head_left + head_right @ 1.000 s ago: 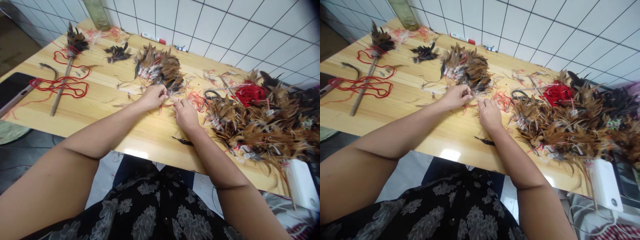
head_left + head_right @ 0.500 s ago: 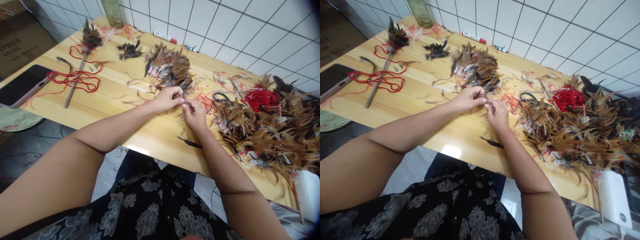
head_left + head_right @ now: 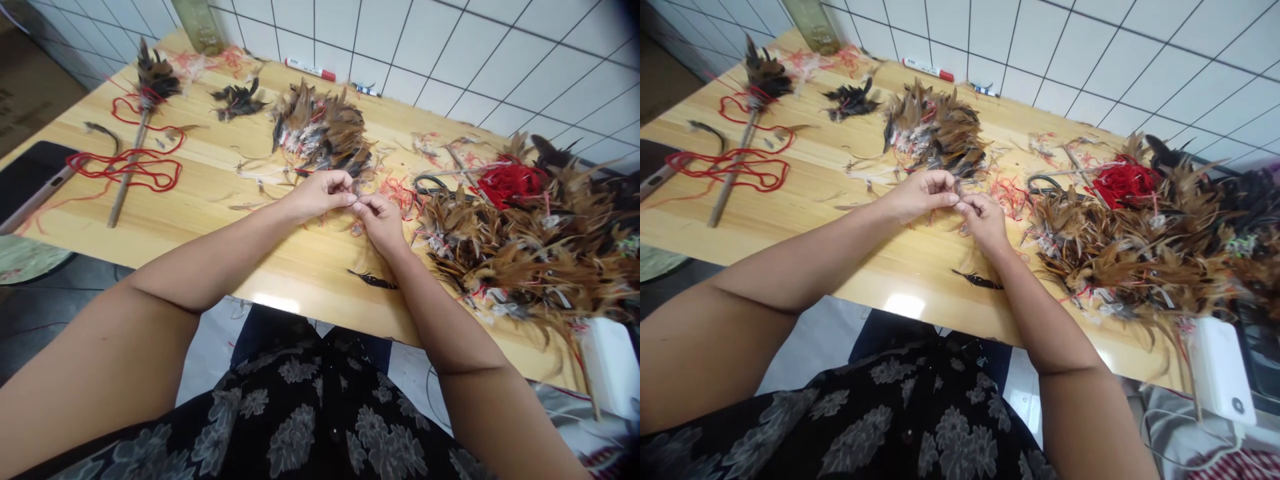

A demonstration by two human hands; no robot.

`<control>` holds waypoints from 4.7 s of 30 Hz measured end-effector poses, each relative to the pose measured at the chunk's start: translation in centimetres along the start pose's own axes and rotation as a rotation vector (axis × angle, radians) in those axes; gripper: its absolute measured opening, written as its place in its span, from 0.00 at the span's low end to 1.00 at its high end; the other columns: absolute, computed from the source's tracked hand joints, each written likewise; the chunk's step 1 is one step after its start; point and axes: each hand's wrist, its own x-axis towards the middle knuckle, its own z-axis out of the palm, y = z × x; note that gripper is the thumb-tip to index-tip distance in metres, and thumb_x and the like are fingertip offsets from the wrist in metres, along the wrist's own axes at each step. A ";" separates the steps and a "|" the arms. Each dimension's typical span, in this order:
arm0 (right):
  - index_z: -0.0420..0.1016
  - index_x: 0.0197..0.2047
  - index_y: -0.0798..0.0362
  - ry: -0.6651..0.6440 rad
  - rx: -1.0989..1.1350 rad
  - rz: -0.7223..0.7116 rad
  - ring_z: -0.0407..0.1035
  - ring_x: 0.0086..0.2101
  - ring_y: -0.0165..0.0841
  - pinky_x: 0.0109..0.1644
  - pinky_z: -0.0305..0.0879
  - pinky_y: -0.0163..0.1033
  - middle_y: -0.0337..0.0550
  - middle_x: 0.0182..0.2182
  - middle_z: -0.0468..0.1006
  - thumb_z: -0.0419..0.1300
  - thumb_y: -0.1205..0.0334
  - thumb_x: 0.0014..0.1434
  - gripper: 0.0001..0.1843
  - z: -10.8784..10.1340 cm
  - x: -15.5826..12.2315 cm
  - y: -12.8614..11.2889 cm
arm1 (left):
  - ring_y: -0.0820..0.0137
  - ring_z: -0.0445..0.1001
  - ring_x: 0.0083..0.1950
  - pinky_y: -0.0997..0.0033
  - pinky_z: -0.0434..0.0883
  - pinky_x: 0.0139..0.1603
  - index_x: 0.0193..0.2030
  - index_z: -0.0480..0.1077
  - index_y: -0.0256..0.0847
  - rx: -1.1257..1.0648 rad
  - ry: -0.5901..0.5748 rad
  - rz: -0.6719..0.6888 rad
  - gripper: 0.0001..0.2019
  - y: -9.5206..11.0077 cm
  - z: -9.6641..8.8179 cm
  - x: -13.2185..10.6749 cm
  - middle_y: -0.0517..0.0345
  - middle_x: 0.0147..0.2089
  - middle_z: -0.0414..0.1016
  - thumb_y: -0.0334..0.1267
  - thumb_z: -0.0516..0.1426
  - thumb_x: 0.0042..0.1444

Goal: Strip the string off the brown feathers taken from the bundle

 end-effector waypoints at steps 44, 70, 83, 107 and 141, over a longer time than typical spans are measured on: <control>0.81 0.39 0.50 0.070 -0.056 0.070 0.69 0.37 0.33 0.46 0.69 0.41 0.38 0.34 0.76 0.68 0.39 0.76 0.23 0.8 0.2 0.9 | 0.67 0.78 0.37 0.65 0.77 0.40 0.37 0.73 0.43 -0.095 0.141 -0.044 0.17 -0.1 -1.4 0.7 0.59 0.35 0.75 0.34 0.78 0.60; 0.83 0.41 0.50 -0.034 0.066 0.071 0.70 0.39 0.34 0.46 0.69 0.42 0.39 0.35 0.77 0.73 0.22 0.65 0.36 1.0 0.6 1.9 | 0.71 0.77 0.36 0.67 0.77 0.41 0.39 0.75 0.42 -0.226 0.000 -0.014 0.17 -0.7 0.1 0.1 0.61 0.37 0.80 0.26 0.77 0.55; 0.73 0.38 0.47 0.080 -0.069 0.092 0.68 0.37 0.32 0.49 0.72 0.42 0.36 0.35 0.77 0.71 0.48 0.71 0.16 0.6 0.3 1.7 | 0.68 0.76 0.36 0.67 0.73 0.44 0.38 0.76 0.41 0.091 -0.010 -0.044 0.12 -0.3 0.5 -0.2 0.62 0.33 0.77 0.23 0.72 0.60; 0.74 0.35 0.48 0.006 -0.126 0.140 0.66 0.36 0.32 0.48 0.66 0.41 0.34 0.33 0.72 0.72 0.56 0.72 0.16 0.5 0.0 0.2 | 0.69 0.70 0.32 0.67 0.68 0.37 0.35 0.73 0.42 -0.035 0.018 -0.020 0.13 -0.4 0.9 0.0 0.63 0.30 0.71 0.25 0.72 0.62; 0.76 0.32 0.48 0.136 -0.045 0.085 0.65 0.37 0.36 0.50 0.64 0.44 0.38 0.31 0.73 0.68 0.56 0.67 0.11 1.3 0.4 -0.3 | 0.58 0.75 0.40 0.57 0.73 0.55 0.32 0.75 0.45 0.803 0.392 -0.143 0.09 1.3 -10.9 2.0 0.59 0.32 0.74 0.28 0.68 0.51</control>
